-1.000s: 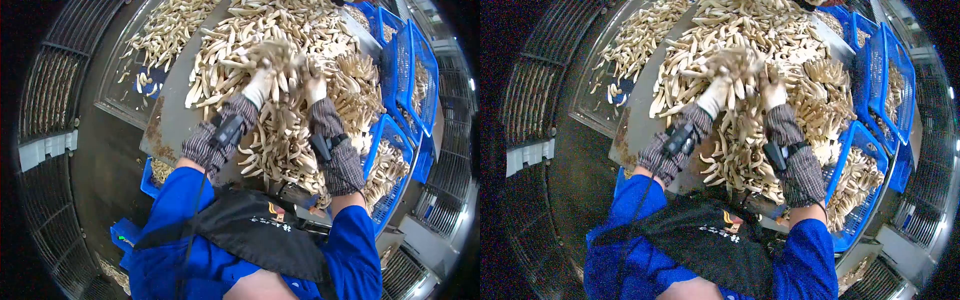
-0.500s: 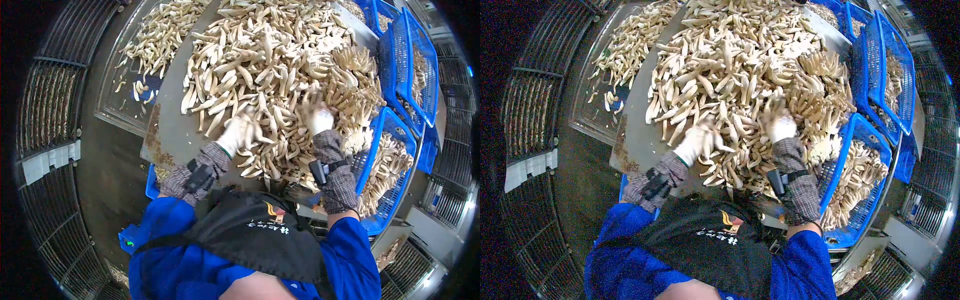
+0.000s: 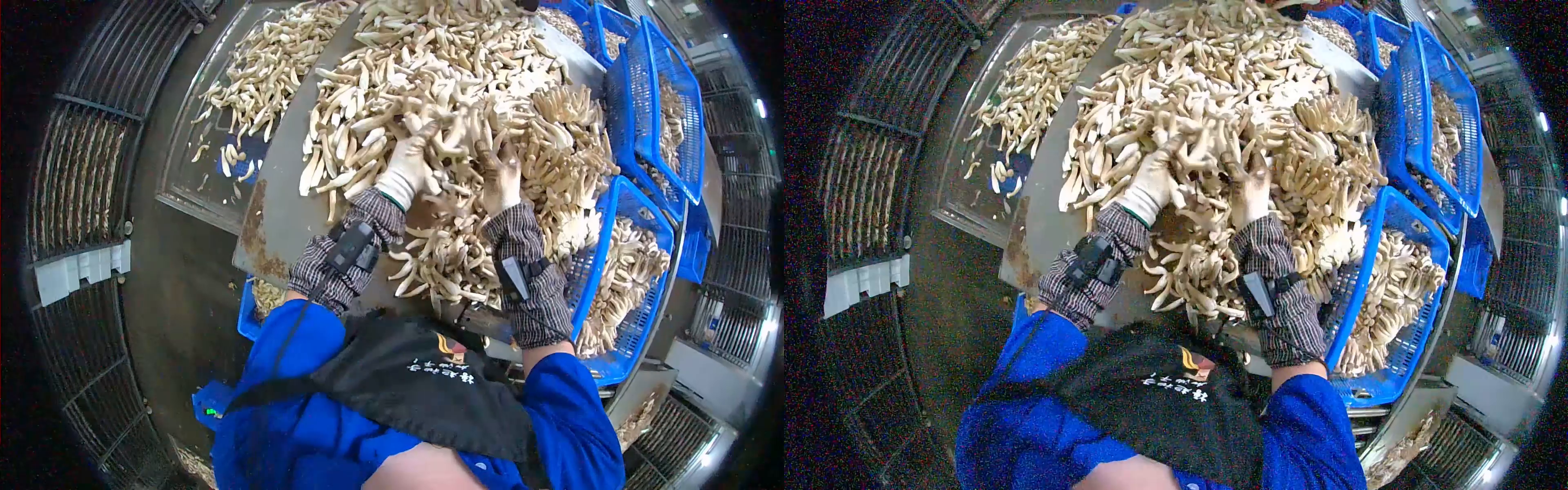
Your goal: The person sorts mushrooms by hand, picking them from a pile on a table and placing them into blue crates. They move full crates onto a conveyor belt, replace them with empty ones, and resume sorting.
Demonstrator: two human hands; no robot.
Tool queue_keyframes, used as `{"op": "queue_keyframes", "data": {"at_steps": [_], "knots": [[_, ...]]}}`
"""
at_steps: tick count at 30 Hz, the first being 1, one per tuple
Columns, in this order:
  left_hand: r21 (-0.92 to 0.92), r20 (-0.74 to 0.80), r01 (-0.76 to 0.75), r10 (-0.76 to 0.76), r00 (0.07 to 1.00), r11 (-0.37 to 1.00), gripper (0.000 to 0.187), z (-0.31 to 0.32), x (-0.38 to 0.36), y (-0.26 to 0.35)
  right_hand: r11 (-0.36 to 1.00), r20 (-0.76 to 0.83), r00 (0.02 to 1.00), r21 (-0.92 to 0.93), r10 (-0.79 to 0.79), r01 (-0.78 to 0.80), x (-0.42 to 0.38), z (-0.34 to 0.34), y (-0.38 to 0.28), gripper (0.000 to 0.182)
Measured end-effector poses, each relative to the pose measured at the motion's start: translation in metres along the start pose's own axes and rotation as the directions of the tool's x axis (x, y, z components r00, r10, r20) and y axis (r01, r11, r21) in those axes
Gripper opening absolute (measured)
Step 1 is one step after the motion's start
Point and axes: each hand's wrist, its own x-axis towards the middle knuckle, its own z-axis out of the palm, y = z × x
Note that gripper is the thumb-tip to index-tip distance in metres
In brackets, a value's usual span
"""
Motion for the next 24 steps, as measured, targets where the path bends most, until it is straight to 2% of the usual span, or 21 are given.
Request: {"op": "queue_keyframes", "data": {"at_steps": [1,2,4,5,6,7,8,9,10,12,13,14,15,16,17,18,21,22,23,24], "knots": [[0.031,0.058,-0.103,0.102,0.993,0.994,0.035,-0.014,0.013,-0.001,0.979,-0.019,0.991,-0.158,-0.131,0.127,-0.001,0.012,0.002,0.055],[0.118,0.065,-0.105,0.098,0.993,0.987,0.033,-0.008,0.001,0.004,0.920,-0.018,0.966,-0.313,-0.256,0.238,-0.008,0.029,0.002,0.066],[0.284,0.229,-0.124,0.058,0.972,0.951,0.033,-0.028,0.002,-0.002,0.905,0.060,0.984,-0.387,-0.167,0.178,-0.029,0.061,-0.002,0.063],[0.254,0.160,-0.145,0.106,0.981,0.956,0.032,-0.027,0.000,-0.008,0.914,0.041,0.989,-0.378,-0.139,0.144,-0.019,0.046,0.019,0.061],[0.257,0.156,-0.144,0.106,0.982,0.956,0.032,-0.030,-0.004,-0.009,0.922,0.025,0.993,-0.369,-0.114,0.115,-0.008,0.032,0.039,0.059],[0.332,0.154,-0.227,0.185,0.971,0.915,0.035,-0.031,-0.010,-0.009,0.572,0.089,0.954,-0.783,-0.288,0.245,-0.020,0.048,0.024,0.053],[0.405,0.160,-0.304,0.261,0.952,0.862,0.040,-0.029,-0.014,-0.007,0.466,0.138,0.944,-0.842,-0.301,0.272,-0.024,0.047,0.029,0.050],[0.450,0.186,-0.386,0.338,0.922,0.805,0.039,-0.035,-0.011,-0.010,0.621,0.086,0.956,-0.743,-0.281,0.249,-0.023,0.042,0.044,0.048],[0.450,0.186,-0.382,0.334,0.924,0.807,0.039,-0.037,-0.010,-0.012,0.753,0.039,0.968,-0.620,-0.250,0.220,-0.022,0.035,0.060,0.047],[0.353,0.145,-0.354,0.323,0.935,0.866,0.048,-0.038,-0.009,-0.015,0.708,0.099,0.958,-0.655,-0.268,0.265,-0.017,0.026,0.062,0.047],[0.359,0.149,-0.357,0.325,0.934,0.862,0.060,-0.039,-0.010,-0.015,0.861,0.045,0.982,-0.474,-0.185,0.184,-0.019,0.025,0.060,0.048],[0.360,0.146,-0.357,0.326,0.934,0.862,0.060,-0.042,-0.012,-0.016,0.961,0.010,0.996,-0.264,-0.089,0.088,-0.020,0.026,0.058,0.049],[0.342,0.093,-0.290,0.275,0.957,0.894,0.059,-0.044,-0.015,-0.017,0.999,-0.002,1.000,-0.036,0.011,-0.011,-0.021,0.027,0.057,0.050],[0.321,0.042,-0.222,0.221,0.974,0.921,0.057,-0.046,-0.017,-0.017,0.999,-0.001,1.000,-0.034,0.009,-0.009,-0.022,0.029,0.056,0.050],[0.273,0.081,-0.205,0.190,0.978,0.940,0.065,-0.048,-0.017,-0.017,0.984,-0.058,0.998,-0.179,-0.012,0.002,-0.023,0.032,0.056,0.049],[0.277,0.083,-0.201,0.185,0.979,0.940,0.065,-0.050,-0.018,-0.018,0.948,-0.115,0.992,-0.320,-0.042,0.003,-0.026,0.034,0.056,0.048],[0.331,0.164,-0.169,0.120,0.979,0.928,0.081,-0.057,-0.030,-0.022,0.941,0.033,0.998,-0.335,0.057,-0.043,-0.042,0.045,0.037,0.046],[0.356,0.182,-0.164,0.104,0.978,0.920,0.086,-0.058,-0.033,-0.022,0.976,0.066,0.984,-0.160,0.162,-0.150,-0.029,0.030,0.045,0.045],[0.337,0.136,-0.246,0.212,0.968,0.909,0.087,-0.049,-0.033,-0.022,0.977,0.066,0.985,-0.157,0.158,-0.146,-0.027,0.025,0.048,0.045],[0.314,0.075,-0.265,0.254,0.964,0.912,0.088,-0.043,-0.036,-0.020,0.968,0.077,0.980,-0.188,0.185,-0.168,-0.026,0.020,0.051,0.043]]}}
